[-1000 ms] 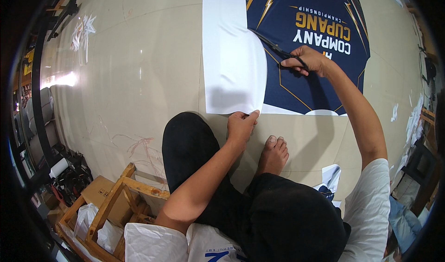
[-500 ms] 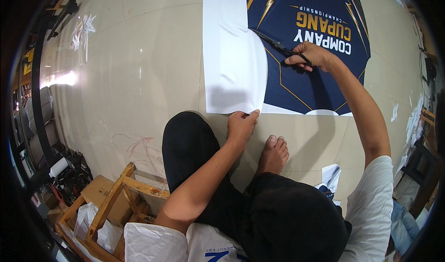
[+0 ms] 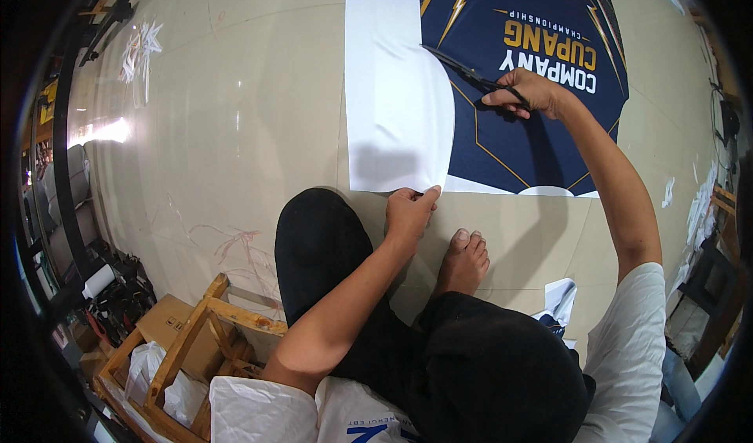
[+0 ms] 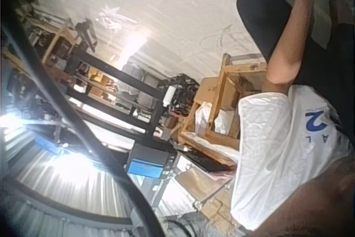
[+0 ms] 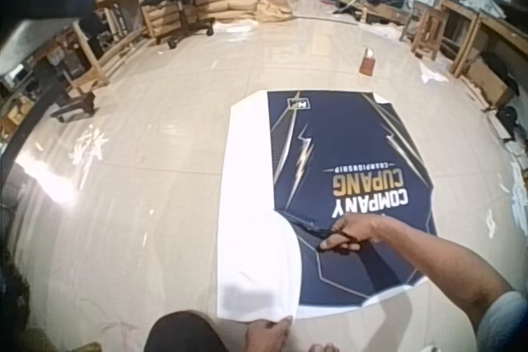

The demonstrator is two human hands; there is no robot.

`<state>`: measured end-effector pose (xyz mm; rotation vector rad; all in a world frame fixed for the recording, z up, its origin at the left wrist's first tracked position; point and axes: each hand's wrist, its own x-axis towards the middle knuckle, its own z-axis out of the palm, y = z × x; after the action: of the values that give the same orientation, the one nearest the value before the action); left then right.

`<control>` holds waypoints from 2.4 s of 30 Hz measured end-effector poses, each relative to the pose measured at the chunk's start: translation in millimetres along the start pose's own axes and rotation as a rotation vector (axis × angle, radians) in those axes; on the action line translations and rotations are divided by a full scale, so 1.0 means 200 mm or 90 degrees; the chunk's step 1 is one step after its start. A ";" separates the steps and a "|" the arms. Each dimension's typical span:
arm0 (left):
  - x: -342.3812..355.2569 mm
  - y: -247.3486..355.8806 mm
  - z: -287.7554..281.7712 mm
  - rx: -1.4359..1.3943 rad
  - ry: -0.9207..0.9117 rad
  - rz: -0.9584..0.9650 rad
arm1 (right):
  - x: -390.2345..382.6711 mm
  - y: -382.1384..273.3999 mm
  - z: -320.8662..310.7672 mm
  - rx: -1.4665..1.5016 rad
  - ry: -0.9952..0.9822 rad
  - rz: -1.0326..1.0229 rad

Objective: The person sits on the floor and uses scissors to cut a large printed blue and gold fabric sheet. They trim the white backing material along the edges of the design, rotate the sheet to access different sides, and remove the cut strips.

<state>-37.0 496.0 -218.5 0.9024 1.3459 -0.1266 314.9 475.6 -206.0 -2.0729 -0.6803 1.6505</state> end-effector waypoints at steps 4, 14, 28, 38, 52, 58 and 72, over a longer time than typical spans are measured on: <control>0.00 0.00 0.00 -0.004 -0.002 -0.002 | -0.01 -0.02 0.00 -0.005 -0.003 -0.001; 0.01 -0.01 0.00 -0.007 -0.002 0.005 | 0.01 -0.01 -0.01 -0.008 -0.007 0.000; 0.05 0.07 -0.02 -0.139 0.056 0.044 | -0.17 0.03 0.04 -0.040 0.051 0.022; 0.21 0.70 -0.30 0.322 0.607 0.914 | -0.69 0.93 0.10 -0.115 0.921 0.035; 0.19 0.48 -0.21 0.639 -0.124 0.542 | -0.73 1.41 0.02 0.014 1.011 0.175; 0.14 0.35 -0.29 0.744 -0.459 0.455 | -0.96 1.52 0.04 -0.031 1.045 0.268; 0.23 0.49 0.05 0.818 -0.024 0.743 | -1.13 1.35 0.68 0.149 0.974 0.086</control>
<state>38.0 574.1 -211.0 2.5969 0.3755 -0.0818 173.8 125.4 -217.8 -2.4054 0.1892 -0.1373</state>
